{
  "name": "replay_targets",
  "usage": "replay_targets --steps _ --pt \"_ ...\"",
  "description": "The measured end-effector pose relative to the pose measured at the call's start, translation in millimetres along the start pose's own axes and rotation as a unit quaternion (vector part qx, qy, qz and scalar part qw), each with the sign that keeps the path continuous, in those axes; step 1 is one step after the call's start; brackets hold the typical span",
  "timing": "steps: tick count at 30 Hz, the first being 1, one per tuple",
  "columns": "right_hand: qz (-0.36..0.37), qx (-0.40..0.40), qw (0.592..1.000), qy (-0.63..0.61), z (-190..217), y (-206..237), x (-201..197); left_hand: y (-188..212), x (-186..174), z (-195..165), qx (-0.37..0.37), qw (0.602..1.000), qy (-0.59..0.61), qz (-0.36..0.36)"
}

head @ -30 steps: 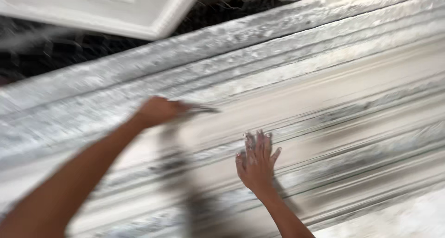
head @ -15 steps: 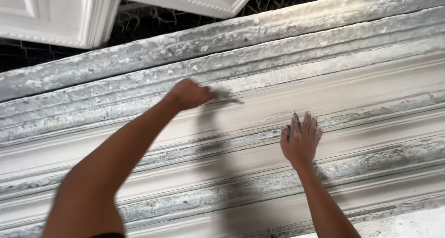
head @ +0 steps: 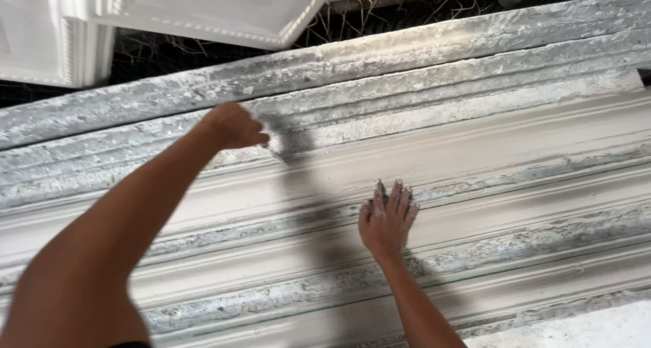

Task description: The person scrapes excess dried plaster from the grooves and edges of long decorative cornice moldings using a small handheld scraper, working along each piece section by section. They reposition a work board and move between stacked molding pieces, brushing loose plaster off with their hand as they go.

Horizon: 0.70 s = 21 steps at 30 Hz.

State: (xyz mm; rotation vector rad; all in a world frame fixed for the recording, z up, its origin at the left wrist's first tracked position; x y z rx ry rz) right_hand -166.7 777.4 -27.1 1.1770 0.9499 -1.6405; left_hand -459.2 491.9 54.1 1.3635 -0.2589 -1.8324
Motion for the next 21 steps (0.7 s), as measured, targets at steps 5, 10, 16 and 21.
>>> replay_targets --steps 5,10,16,21 --pt "0.025 -0.015 0.999 0.02 9 -8 -4 95 79 -44 -0.07 0.98 0.188 0.008" --pt "0.054 -0.04 0.997 0.042 8 2 -5 15 28 -82 -0.038 0.99 0.132 -0.01" --pt "0.005 -0.137 0.99 -0.015 -51 -19 -17 -75 -86 -94 -0.005 0.976 0.185 -0.11" --pt "-0.105 -0.109 0.987 -0.062 -258 -97 -125 21 -1 -73 -0.031 0.986 0.141 -0.078"
Point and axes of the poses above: each hand's wrist, its own y-axis away from the middle knuckle, its own x-axis out of the palm, z = x × y, the point moved 4 cm from there along -y, towards the middle knuckle, and after that the axes turned 3 degrees about -x, right-handed, at the moved point
